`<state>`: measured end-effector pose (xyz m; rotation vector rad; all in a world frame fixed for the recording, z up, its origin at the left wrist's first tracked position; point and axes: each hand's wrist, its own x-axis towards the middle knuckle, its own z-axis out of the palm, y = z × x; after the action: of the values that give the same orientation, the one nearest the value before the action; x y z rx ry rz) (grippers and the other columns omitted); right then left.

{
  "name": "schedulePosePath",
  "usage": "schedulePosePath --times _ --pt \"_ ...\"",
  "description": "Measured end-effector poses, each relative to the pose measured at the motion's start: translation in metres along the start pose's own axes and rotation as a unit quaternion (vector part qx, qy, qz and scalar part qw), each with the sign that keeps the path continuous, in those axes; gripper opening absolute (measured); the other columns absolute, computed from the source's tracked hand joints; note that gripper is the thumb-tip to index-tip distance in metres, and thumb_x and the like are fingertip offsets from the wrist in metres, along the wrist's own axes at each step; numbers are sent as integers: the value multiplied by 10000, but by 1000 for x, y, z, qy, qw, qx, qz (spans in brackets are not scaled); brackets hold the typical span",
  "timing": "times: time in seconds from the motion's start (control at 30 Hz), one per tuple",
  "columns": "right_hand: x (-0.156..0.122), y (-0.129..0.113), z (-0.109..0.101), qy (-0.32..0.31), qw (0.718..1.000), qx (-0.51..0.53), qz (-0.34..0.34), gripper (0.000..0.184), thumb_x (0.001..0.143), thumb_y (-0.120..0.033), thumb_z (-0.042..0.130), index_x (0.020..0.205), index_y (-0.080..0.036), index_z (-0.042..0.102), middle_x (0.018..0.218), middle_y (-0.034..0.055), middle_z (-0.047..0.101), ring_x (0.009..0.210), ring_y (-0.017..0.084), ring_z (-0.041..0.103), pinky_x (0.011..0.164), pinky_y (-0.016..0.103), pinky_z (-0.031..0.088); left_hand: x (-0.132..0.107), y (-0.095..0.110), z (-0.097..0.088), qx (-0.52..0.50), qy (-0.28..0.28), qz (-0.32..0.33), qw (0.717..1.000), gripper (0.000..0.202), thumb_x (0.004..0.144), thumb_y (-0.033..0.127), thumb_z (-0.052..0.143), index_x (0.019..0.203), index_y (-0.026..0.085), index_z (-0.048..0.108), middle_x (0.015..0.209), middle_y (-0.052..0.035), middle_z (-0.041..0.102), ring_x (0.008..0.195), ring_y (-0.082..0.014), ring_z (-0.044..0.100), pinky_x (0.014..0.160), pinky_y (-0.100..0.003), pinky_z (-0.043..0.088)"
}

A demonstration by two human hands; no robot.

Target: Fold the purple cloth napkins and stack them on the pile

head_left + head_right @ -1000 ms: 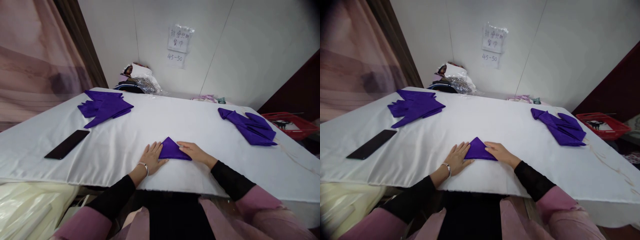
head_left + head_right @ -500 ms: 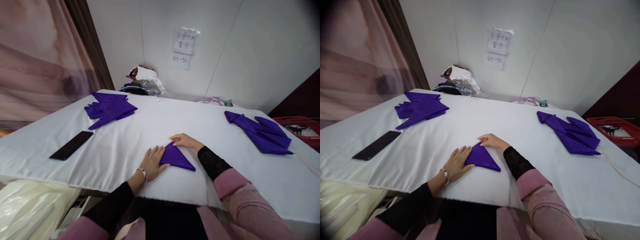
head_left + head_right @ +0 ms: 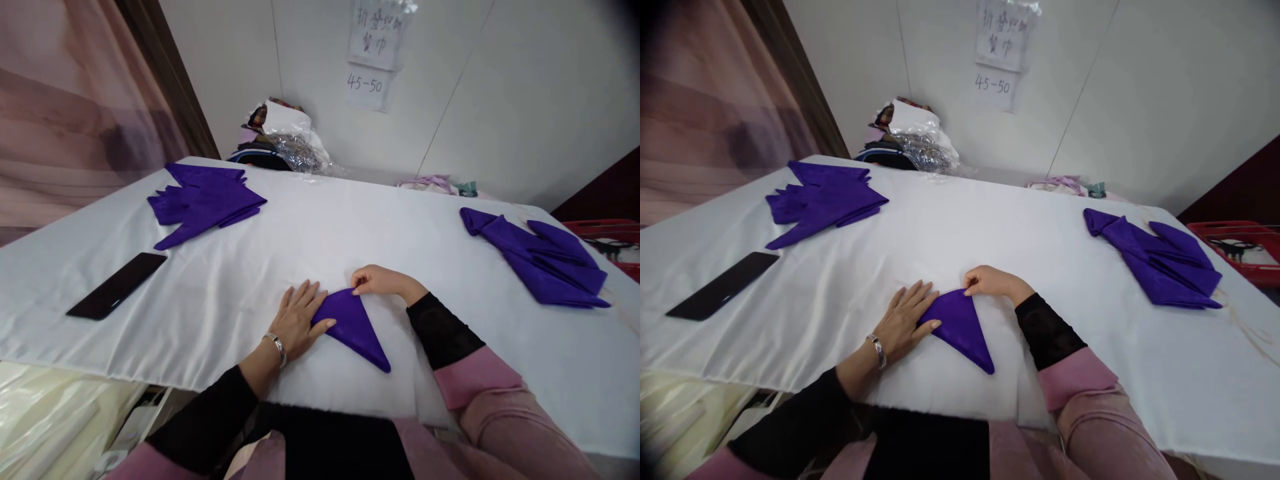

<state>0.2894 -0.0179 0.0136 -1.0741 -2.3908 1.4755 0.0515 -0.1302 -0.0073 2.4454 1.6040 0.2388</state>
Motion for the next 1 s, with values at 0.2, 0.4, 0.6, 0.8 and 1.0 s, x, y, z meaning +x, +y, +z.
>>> schedulePosePath --times 0.2,0.4,0.6,0.8,1.0 --pt "-11 -3 2 -67 992 73 72 115 705 -255 646 771 -171 605 532 -71 513 431 68 446 478 219 372 0 -2 6 11 20 5 1000 539 927 517 267 1377 251 394 1477 -44 372 1398 -258 226 1132 -538 184" --pt "-20 -5 12 -70 987 103 99 116 727 -260 617 717 -170 544 561 -37 601 404 81 519 440 208 401 1 -1 10 19 38 3 999 519 922 447 336 1383 215 385 1466 -65 387 1389 -263 252 1128 -540 201" --pt "-25 -8 15 -27 995 28 88 140 807 -241 528 683 -177 545 546 -36 579 431 94 530 498 230 426 2 0 9 22 35 -6 999 507 922 431 335 1376 215 398 1470 -59 381 1386 -259 260 1129 -531 204" --pt "-35 -34 40 243 954 -166 -66 249 901 -277 456 1010 -190 664 989 69 684 909 193 624 829 338 460 2 -1 8 30 22 -4 999 465 934 334 284 1363 215 418 1478 -54 368 1388 -257 254 1126 -532 201" --pt "-39 -44 105 135 950 -256 -120 687 879 -554 462 1404 -120 375 1482 164 318 1394 299 208 1114 505 198 2 1 8 16 18 -15 1000 475 923 286 293 1378 197 396 1482 -63 357 1391 -248 249 1132 -516 187"
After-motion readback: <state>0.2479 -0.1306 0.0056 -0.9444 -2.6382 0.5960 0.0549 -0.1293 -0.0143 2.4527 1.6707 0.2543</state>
